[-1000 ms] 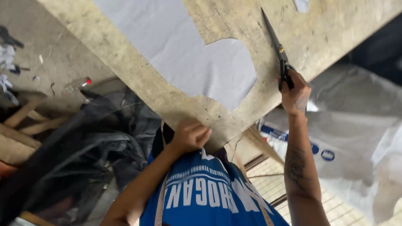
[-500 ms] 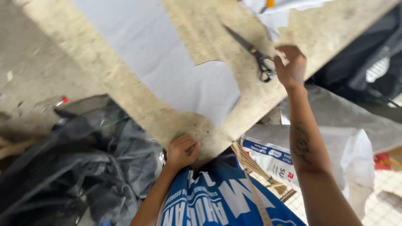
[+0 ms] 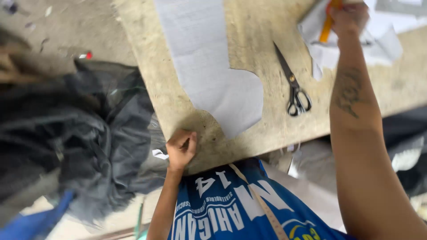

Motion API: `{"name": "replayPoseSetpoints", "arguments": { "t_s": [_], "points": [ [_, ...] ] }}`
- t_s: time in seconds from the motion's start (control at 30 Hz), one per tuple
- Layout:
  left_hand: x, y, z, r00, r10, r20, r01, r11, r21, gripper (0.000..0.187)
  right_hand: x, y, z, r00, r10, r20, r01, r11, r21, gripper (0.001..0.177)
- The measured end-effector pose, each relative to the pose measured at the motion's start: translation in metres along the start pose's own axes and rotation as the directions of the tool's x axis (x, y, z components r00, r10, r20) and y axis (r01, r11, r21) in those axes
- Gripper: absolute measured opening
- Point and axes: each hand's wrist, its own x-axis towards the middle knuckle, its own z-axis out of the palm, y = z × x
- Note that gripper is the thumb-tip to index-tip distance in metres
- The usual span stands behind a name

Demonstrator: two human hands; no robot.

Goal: The person uses shears to cut a piece of light gray fabric on a wooden table. They then use a ruler and a red marker to draw lines on the fabric before cutting along the marked lines. The person handles the fabric and tools throughout the process.

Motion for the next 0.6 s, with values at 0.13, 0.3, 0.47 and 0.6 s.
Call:
{"name": "replayPoseSetpoints", "arguments": {
  "t_s": [0.13, 0.3, 0.47, 0.6],
  "points": [
    [-0.062, -0.010, 0.051, 0.883, -0.135, -0.450, 0.254, 0.943, 0.215, 0.047, -0.026, -0.033, -0.041, 0.963, 0.160, 0.218, -0.232, 0.901, 0.367, 0.029],
    [-0.065, 0.013, 0.100, 0.493, -0.223, -0.841, 0.394, 0.919, -0.012, 0.044, 0.005, -0.025, -0.013, 0.998, -0.065, -0.015, 0.064, 0.885, 0.462, 0.052],
    [-0.069, 0.002, 0.102, 0.596, -0.058, -0.801, 0.423, 0.870, 0.252, 0.051, -0.017, -0.060, -0.066, 0.970, -0.013, 0.241, -0.095, 0.897, 0.433, 0.042],
    [-0.065, 0.008, 0.102, 0.600, -0.065, -0.797, 0.394, 0.891, 0.224, 0.051, -0.014, -0.052, -0.094, 0.957, -0.048, 0.287, -0.154, 0.752, 0.641, 0.005]
  ]
}}
